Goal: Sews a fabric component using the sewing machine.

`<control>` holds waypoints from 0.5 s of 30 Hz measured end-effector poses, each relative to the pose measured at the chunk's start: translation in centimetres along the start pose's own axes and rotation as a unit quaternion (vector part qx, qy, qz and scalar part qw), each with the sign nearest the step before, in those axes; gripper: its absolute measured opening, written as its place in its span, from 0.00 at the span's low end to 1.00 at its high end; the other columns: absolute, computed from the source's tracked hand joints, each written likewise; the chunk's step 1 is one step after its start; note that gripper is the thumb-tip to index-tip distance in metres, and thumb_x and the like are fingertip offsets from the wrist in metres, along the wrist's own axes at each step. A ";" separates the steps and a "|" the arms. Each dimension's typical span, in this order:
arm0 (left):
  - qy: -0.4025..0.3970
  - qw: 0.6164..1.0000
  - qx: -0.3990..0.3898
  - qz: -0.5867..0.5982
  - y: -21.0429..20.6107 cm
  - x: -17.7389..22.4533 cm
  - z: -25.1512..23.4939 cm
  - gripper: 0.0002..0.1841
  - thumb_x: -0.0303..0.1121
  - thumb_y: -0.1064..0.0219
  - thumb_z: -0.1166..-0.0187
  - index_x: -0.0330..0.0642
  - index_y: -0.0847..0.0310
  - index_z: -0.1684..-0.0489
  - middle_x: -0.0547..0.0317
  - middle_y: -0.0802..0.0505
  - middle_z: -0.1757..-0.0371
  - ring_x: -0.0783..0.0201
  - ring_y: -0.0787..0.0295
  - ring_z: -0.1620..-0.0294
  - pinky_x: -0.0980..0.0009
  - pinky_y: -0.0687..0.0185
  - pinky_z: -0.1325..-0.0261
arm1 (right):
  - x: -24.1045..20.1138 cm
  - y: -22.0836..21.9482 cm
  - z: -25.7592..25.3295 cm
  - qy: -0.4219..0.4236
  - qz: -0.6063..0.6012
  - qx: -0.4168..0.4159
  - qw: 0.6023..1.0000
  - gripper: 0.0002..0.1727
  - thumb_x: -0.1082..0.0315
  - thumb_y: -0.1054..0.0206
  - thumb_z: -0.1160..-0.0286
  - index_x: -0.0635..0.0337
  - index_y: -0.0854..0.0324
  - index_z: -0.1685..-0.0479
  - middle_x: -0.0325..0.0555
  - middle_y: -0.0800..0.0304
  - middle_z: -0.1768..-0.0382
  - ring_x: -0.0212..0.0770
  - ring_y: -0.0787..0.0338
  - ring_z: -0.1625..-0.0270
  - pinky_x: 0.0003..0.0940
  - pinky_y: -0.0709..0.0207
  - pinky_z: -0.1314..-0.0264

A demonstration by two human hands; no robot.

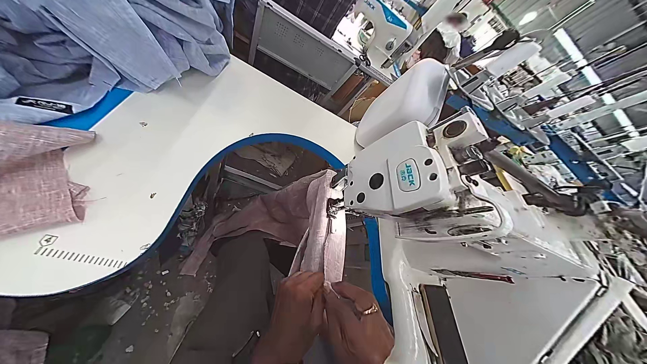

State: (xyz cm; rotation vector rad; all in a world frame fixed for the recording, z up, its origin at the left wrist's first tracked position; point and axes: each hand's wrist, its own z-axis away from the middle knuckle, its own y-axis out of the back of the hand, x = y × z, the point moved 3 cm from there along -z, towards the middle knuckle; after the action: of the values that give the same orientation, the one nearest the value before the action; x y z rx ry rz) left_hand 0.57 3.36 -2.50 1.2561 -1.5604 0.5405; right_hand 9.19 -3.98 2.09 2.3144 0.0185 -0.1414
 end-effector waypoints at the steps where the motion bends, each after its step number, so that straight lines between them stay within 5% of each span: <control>1: -0.016 1.000 0.024 -0.010 -0.2 0.1 0.1 0.11 0.27 0.40 0.30 0.39 0.18 0.83 0.58 0.19 0.84 0.64 0.19 0.78 0.73 0.24 0.72 | 0.4 -0.5 0.1 0.000 -0.007 0.012 1.000 0.08 0.67 0.31 0.26 0.52 0.13 0.73 0.44 0.08 0.64 0.30 0.09 0.55 0.13 0.20 0.46; 9: -0.097 0.982 0.106 -0.126 -1.7 -1.0 -3.3 0.10 0.30 0.36 0.30 0.44 0.11 0.81 0.62 0.19 0.82 0.63 0.20 0.76 0.73 0.24 0.71 | 2.5 -2.9 -1.4 -0.045 -0.046 0.053 0.997 0.12 0.70 0.36 0.26 0.58 0.13 0.77 0.45 0.01 0.57 0.32 0.05 0.48 0.18 0.19 0.38; 15: -0.086 0.980 0.091 -0.158 -2.3 -1.1 -5.0 0.09 0.29 0.35 0.26 0.43 0.06 0.66 0.54 0.06 0.55 0.57 0.09 0.54 0.71 0.13 0.52 | 2.2 -3.7 -2.2 -0.089 0.022 -0.017 0.996 0.15 0.69 0.43 0.23 0.63 0.09 0.65 0.53 0.03 0.46 0.44 0.06 0.39 0.27 0.19 0.33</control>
State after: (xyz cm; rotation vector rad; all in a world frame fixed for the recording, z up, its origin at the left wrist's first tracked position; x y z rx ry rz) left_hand 4.73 7.10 -2.15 1.6924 -1.4360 0.3834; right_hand 11.39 0.09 0.65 2.2593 -0.1197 -0.3228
